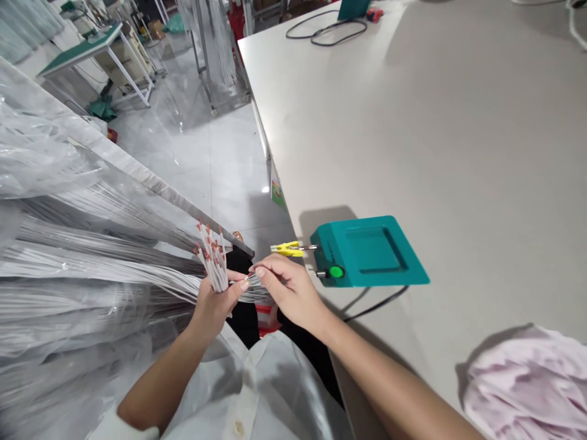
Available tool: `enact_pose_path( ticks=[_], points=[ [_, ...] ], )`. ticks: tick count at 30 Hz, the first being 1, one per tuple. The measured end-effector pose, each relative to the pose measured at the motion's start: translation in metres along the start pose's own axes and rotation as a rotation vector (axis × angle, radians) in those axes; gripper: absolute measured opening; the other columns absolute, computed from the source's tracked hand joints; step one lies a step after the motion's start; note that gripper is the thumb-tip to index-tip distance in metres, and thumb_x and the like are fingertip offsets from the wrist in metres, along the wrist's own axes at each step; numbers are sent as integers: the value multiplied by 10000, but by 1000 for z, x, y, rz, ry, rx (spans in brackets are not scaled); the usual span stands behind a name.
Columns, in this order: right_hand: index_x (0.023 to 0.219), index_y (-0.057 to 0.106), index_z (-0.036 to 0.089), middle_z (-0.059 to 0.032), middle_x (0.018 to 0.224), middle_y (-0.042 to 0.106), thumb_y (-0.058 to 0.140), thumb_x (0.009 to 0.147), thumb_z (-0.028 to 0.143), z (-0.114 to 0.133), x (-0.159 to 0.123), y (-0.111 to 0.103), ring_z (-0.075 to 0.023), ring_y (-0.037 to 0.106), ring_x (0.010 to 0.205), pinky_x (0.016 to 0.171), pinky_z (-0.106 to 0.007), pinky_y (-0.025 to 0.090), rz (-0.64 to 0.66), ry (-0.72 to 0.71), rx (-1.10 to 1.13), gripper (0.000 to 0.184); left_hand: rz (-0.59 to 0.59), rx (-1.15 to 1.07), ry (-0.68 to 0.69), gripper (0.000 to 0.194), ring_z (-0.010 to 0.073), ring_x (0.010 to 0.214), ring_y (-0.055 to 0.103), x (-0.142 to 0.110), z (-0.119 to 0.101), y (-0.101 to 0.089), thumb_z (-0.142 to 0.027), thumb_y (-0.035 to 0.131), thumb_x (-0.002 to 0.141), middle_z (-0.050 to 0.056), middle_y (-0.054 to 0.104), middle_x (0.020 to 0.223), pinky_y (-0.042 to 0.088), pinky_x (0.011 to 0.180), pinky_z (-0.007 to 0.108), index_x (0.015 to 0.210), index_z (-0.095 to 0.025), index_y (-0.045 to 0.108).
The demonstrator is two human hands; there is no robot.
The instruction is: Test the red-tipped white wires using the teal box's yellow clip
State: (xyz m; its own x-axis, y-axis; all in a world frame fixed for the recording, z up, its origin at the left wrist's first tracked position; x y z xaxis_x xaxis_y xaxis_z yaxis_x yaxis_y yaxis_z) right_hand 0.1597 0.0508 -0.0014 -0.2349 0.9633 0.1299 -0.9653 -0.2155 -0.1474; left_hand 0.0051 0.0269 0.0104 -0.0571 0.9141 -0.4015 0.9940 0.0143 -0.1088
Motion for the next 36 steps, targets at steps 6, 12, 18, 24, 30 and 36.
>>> enact_pose_path(
  ticks=[6,12,18,24,30,36],
  points=[
    [697,625,183,-33,680,601,522,848,343,2,-2,6,-135,559,634,584,-271,460,26,2,42,243,90,-23,7,254,94,451,443,1,4,1,-371,647,710,-46,432,398,375,475,221,772,-130,698],
    [749,615,192,-33,704,607,508,855,316,-1,-3,10,-142,568,655,609,-279,477,-9,7,-28,195,82,-20,21,305,80,424,402,2,10,0,-416,641,715,-53,420,400,352,460,217,781,-120,681],
    [835,582,197,-54,785,597,428,878,198,-6,-5,9,-149,566,725,664,-290,473,20,-173,-278,159,75,-79,30,254,45,388,341,0,12,-1,-386,634,740,-59,453,445,323,442,201,767,-134,656],
    [914,617,212,-64,837,623,489,849,215,2,-1,-6,-168,590,767,697,-312,492,-16,-232,-373,143,94,-114,11,268,49,383,322,0,6,-3,-387,635,730,-56,421,424,309,425,205,755,-123,667],
    [922,673,259,-67,987,620,511,843,224,16,2,-14,-158,607,821,714,-296,497,166,-350,-451,183,145,5,28,224,65,430,343,1,4,-4,-344,620,732,-56,398,428,322,465,213,727,-126,674],
    [866,684,237,-50,883,646,455,880,231,21,6,-16,-136,609,733,650,-257,476,400,-322,-506,229,224,94,48,164,91,482,401,0,1,-4,-282,614,714,-44,427,444,335,511,226,703,-132,679]
  ],
)
Point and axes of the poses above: each hand's wrist, its own x-axis towards the middle knuckle, its own y-axis out of the palm, z = x × y, the point moved 1 cm from there along x, towards the middle knuckle
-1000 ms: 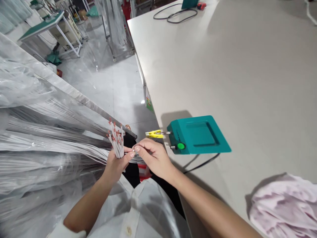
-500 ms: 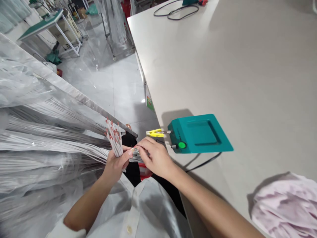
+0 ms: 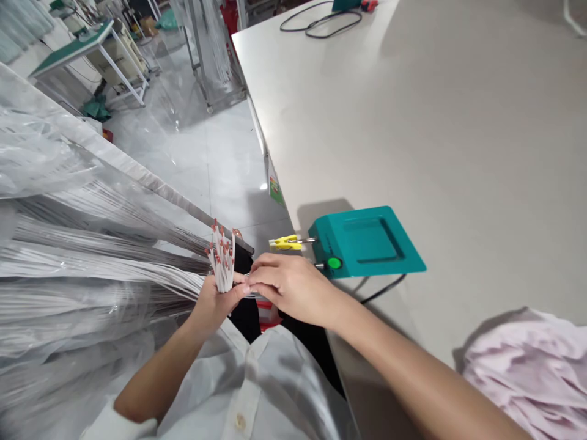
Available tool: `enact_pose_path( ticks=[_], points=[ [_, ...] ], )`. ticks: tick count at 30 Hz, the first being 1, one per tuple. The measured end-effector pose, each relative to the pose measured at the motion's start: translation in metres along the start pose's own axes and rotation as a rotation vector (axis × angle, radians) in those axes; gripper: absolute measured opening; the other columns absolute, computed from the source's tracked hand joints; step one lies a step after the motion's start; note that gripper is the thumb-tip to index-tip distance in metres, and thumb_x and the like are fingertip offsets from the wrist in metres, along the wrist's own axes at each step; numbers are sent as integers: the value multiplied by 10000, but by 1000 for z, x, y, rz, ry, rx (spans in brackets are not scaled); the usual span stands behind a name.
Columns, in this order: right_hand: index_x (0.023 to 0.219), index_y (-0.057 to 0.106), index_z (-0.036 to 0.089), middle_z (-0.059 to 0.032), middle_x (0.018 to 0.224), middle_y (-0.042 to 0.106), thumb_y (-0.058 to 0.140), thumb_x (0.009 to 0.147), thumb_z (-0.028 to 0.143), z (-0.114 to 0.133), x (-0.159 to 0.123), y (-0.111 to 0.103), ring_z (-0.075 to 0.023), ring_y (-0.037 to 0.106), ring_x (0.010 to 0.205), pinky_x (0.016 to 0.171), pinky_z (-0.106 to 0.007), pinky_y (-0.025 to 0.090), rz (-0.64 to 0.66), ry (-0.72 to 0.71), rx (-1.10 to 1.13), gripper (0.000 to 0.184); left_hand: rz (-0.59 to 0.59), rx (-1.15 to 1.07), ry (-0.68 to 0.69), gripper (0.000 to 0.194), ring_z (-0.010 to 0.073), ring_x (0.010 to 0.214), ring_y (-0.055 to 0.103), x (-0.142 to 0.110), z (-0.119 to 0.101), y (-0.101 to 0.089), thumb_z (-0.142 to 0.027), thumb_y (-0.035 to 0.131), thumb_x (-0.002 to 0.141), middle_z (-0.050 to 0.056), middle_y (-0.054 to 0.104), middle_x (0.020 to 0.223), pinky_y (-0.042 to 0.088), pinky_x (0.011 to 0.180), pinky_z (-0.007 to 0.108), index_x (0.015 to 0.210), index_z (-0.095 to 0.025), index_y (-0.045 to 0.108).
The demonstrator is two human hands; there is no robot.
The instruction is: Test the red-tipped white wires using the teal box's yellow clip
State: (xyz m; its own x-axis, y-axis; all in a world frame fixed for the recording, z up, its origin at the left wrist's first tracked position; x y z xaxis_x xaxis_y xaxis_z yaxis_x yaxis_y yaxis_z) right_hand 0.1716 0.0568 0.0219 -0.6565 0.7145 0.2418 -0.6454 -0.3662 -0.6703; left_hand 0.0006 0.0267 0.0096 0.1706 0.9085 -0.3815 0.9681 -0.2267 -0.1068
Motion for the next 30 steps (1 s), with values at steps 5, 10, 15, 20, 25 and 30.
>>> enact_pose_path(
  ticks=[5,10,15,20,25,30],
  points=[
    [831,670,220,-53,878,644,455,866,212,4,5,-9,-144,610,724,661,-275,471,24,-2,-16,218,25,-74,-32,165,67,415,312,0,-2,-1,-288,601,723,-73,334,393,290,471,222,684,-139,660],
    [803,652,203,-44,849,624,518,837,215,1,6,0,-122,589,694,615,-249,469,-46,80,258,139,20,-168,-21,228,44,382,251,-1,2,-3,-353,642,695,-80,321,384,208,412,212,650,-129,637],
    [750,643,183,-36,796,619,589,802,258,0,6,27,-112,596,661,594,-243,496,-293,216,749,106,29,-279,-13,296,33,375,267,2,12,-7,-420,648,689,-50,441,455,171,393,210,682,-125,622],
    [741,637,186,-28,763,595,582,809,248,4,4,40,-111,594,627,578,-249,511,-456,237,723,107,4,-328,-9,252,18,382,286,4,14,-5,-383,647,692,-16,574,607,207,393,205,735,-136,629],
    [772,633,193,-43,772,620,514,825,148,5,-1,41,-141,601,730,641,-264,501,-544,161,296,138,-79,-309,-1,235,24,381,308,4,19,2,-365,632,710,-22,542,566,208,383,206,688,-131,624],
    [736,607,184,-46,755,611,490,817,135,6,-3,43,-134,590,700,639,-254,491,-571,182,137,152,-176,-233,7,258,36,370,305,1,20,7,-391,616,729,-50,458,466,226,380,206,711,-134,628]
  ],
)
Point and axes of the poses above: each hand's wrist, its own x-axis towards the middle knuckle, its own y-axis out of the palm, z = x × y, the point moved 1 cm from there along x, towards the middle knuckle
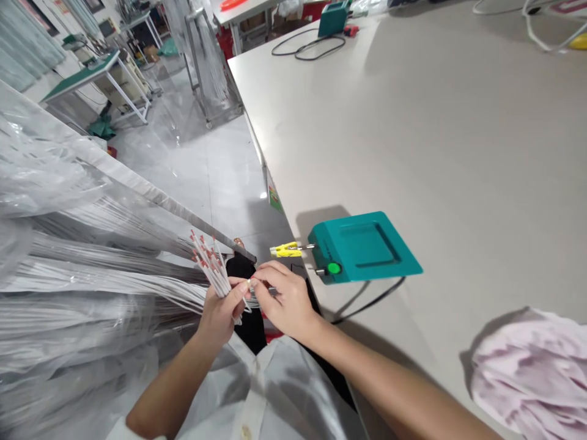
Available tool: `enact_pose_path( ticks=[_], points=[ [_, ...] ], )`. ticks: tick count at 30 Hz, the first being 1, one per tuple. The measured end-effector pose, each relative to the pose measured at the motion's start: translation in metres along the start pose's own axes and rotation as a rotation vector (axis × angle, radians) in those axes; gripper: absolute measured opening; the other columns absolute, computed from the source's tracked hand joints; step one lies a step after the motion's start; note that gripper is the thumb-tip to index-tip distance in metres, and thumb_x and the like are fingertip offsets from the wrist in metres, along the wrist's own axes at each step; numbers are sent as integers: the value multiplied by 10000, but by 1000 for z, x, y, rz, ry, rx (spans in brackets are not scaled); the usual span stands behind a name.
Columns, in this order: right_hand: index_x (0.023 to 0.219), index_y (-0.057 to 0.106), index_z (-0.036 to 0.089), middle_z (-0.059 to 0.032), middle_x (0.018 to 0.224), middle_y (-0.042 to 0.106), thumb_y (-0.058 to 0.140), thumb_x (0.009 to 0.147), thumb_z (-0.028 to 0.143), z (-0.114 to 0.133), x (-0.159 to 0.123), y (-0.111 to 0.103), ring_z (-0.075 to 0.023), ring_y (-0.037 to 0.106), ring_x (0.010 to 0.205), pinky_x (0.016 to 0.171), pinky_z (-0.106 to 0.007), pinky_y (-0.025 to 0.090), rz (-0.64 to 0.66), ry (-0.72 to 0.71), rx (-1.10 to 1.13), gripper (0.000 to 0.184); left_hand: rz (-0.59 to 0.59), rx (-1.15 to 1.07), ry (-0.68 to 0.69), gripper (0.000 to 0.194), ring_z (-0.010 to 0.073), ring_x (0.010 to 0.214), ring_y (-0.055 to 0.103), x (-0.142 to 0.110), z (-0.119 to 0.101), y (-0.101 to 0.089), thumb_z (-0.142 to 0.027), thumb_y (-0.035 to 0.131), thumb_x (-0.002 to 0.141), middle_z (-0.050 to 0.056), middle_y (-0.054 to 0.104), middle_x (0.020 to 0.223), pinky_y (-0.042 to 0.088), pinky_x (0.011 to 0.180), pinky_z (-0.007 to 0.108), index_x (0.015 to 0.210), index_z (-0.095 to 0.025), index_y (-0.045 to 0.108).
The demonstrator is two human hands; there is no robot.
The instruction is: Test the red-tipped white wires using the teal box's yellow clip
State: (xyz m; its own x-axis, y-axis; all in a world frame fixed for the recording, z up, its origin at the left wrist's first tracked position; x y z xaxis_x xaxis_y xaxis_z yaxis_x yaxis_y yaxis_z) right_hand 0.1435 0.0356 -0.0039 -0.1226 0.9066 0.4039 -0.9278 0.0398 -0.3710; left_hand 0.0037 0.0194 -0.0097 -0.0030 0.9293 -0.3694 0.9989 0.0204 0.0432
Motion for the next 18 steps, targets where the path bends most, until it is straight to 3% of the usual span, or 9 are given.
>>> enact_pose_path(
  ticks=[9,13,18],
  points=[
    [820,614,196,-52,844,608,506,792,130,1,-12,-10,-117,590,676,607,-236,488,111,-131,-124,130,-66,25,41,265,50,367,301,-1,-7,1,-405,596,752,-81,362,395,239,403,208,700,-145,604],
    [932,605,197,-54,879,621,539,810,180,-1,-5,-15,-112,588,646,604,-249,511,-8,74,-1,139,-26,91,64,219,53,380,324,-2,-12,2,-348,579,778,-79,366,396,270,425,205,710,-144,618],
    [863,635,201,-42,817,632,571,801,235,-2,3,-8,-127,599,644,549,-251,508,54,196,133,96,-23,133,48,175,66,402,365,-5,-15,3,-296,587,766,-72,394,396,352,489,214,770,-141,669]
  ],
)
Point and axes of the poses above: each hand's wrist, its own x-axis towards the middle knuckle, its own y-axis out of the palm, z = x × y, the point moved 1 cm from there along x, towards the middle knuckle
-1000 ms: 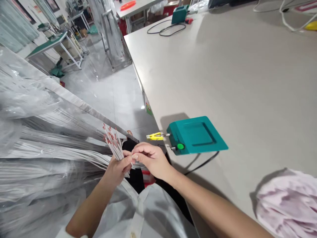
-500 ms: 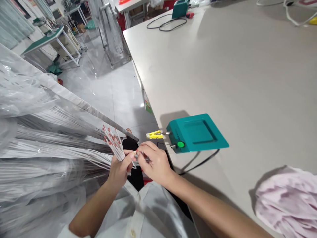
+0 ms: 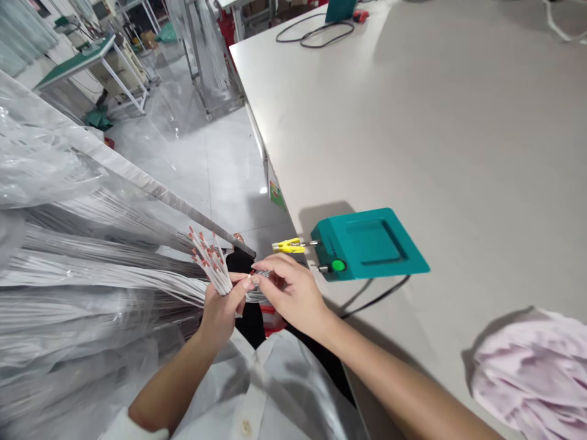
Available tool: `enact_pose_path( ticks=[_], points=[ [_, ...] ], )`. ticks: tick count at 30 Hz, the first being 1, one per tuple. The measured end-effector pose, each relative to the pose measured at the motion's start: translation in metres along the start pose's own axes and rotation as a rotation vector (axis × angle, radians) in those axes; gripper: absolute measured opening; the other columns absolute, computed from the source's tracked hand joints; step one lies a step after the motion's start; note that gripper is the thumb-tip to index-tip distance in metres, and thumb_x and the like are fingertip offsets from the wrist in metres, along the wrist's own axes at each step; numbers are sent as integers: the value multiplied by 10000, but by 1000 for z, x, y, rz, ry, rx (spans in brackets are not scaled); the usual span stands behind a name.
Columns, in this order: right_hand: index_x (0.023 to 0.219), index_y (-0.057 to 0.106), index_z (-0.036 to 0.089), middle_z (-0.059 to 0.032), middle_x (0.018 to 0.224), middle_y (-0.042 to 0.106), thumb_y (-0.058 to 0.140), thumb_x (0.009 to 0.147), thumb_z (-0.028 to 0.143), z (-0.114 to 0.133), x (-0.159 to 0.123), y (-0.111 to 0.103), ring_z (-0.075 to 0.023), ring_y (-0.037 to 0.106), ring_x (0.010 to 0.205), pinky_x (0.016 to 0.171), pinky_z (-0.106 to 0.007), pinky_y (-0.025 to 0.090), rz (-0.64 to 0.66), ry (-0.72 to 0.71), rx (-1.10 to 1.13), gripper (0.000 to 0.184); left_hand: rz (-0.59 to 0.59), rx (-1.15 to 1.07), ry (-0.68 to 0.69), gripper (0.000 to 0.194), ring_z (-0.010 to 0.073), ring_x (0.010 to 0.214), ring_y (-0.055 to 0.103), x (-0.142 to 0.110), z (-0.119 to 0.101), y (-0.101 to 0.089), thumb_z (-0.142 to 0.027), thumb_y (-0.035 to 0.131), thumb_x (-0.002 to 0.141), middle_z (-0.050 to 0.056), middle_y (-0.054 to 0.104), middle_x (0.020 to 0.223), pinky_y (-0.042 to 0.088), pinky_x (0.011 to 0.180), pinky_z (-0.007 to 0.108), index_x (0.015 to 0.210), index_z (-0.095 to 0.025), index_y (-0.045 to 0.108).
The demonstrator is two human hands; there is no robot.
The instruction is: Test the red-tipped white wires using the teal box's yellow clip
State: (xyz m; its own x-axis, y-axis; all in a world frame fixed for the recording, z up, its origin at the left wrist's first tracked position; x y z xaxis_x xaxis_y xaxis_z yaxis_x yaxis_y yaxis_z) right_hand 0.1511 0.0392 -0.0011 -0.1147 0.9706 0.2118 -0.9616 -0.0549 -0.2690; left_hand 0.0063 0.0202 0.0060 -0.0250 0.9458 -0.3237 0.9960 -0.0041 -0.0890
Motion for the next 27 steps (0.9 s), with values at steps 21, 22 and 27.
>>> enact_pose_path(
  ticks=[21,22,27],
  points=[
    [789,571,203,-46,817,625,503,816,188,-1,0,-8,-147,607,732,545,-234,450,-166,-263,-611,75,-177,149,65,134,194,731,640,0,17,10,-242,632,685,54,700,725,485,696,286,741,-144,704],
    [784,562,205,-46,819,620,502,818,191,-1,1,-10,-152,605,741,553,-242,456,-174,-222,-571,71,-176,147,68,124,194,734,642,0,17,10,-235,633,683,51,702,725,487,704,289,736,-149,706],
    [845,579,202,-55,856,603,512,818,159,-2,1,-21,-160,596,806,670,-276,493,-80,-240,-384,84,-154,151,82,102,186,727,639,1,10,9,-204,617,685,40,701,711,487,701,281,701,-155,705]
  ],
)
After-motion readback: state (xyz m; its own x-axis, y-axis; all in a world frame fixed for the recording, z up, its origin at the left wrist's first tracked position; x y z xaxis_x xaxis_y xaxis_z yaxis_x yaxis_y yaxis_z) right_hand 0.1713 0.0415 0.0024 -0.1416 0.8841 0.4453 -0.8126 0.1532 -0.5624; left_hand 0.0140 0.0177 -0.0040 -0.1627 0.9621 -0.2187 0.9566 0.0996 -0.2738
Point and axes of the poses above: each hand's wrist, its own x-axis towards the middle knuckle, its own y-axis out of the palm, z = x × y, the point moved 1 cm from there along x, towards the middle knuckle
